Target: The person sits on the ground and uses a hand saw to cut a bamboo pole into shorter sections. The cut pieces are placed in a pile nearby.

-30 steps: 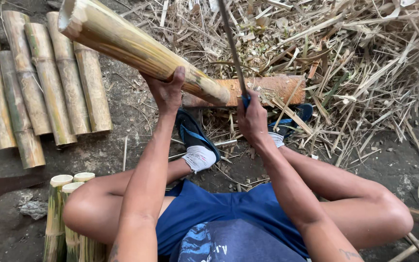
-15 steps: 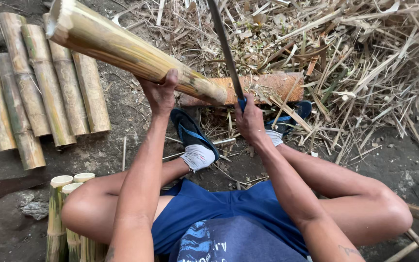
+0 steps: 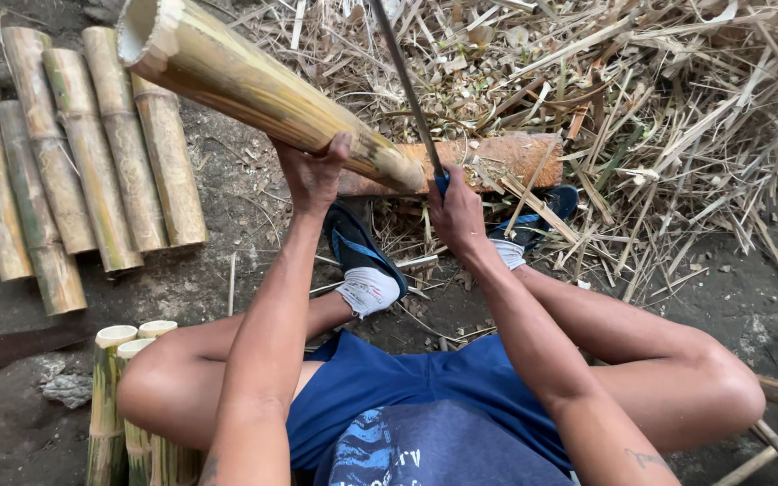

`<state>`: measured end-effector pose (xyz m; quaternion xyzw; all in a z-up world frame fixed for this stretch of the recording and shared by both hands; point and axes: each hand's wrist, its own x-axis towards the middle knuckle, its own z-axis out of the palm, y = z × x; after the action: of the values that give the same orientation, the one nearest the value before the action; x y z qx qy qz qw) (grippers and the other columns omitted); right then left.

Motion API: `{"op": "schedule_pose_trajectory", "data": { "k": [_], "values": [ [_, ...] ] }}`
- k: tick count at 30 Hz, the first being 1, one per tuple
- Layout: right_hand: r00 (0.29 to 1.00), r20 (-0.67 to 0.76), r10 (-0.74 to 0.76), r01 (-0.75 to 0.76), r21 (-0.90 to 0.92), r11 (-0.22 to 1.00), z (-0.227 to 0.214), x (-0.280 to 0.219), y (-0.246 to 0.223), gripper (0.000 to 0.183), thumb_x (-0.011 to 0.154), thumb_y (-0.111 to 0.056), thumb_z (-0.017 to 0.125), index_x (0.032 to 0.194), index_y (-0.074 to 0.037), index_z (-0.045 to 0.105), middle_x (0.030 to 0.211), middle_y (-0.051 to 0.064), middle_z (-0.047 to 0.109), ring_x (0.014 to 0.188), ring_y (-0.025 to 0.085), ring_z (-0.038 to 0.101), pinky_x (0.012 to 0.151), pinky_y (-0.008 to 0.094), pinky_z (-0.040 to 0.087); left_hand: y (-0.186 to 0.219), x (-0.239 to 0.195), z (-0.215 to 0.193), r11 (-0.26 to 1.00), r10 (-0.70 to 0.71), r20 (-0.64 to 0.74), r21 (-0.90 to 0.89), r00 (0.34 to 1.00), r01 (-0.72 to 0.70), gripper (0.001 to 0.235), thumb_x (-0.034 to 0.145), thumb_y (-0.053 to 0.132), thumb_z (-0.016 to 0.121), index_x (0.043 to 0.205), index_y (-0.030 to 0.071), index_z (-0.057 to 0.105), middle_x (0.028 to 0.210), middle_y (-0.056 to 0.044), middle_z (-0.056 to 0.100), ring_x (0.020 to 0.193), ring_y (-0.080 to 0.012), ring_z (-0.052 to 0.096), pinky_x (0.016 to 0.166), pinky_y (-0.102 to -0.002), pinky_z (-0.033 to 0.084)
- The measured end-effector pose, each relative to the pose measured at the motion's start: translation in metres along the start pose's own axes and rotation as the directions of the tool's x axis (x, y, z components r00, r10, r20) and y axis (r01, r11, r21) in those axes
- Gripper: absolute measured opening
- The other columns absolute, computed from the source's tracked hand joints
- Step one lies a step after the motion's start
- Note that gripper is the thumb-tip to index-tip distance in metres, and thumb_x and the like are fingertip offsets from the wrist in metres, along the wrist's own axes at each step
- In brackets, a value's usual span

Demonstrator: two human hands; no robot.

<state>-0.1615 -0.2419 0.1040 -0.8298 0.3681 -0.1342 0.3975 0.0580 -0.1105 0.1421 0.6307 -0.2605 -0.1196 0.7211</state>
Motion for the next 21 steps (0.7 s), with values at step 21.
{"op": "schedule_pose_trajectory", "data": {
  "k": [21],
  "values": [
    [0.999,-0.05,0.016,-0.014,0.041,0.999,-0.004,-0.028,0.013,0.028,0.106,-0.022,0.058,0.123,-0.004,0.044,0.075,0.023,0.066,0.066,0.042,0.068,0.057,0.052,0.05,-0.018,-0.009,0.006,0.999,0.045,-0.125,0.036,0.991,-0.041,0.125,0.084,0.035,0.091,0.163,0.006,-0.002,0.157,-0.022,0.03,0.148,-0.0341,0.037,0.133,-0.049,0.031]
  ]
}}
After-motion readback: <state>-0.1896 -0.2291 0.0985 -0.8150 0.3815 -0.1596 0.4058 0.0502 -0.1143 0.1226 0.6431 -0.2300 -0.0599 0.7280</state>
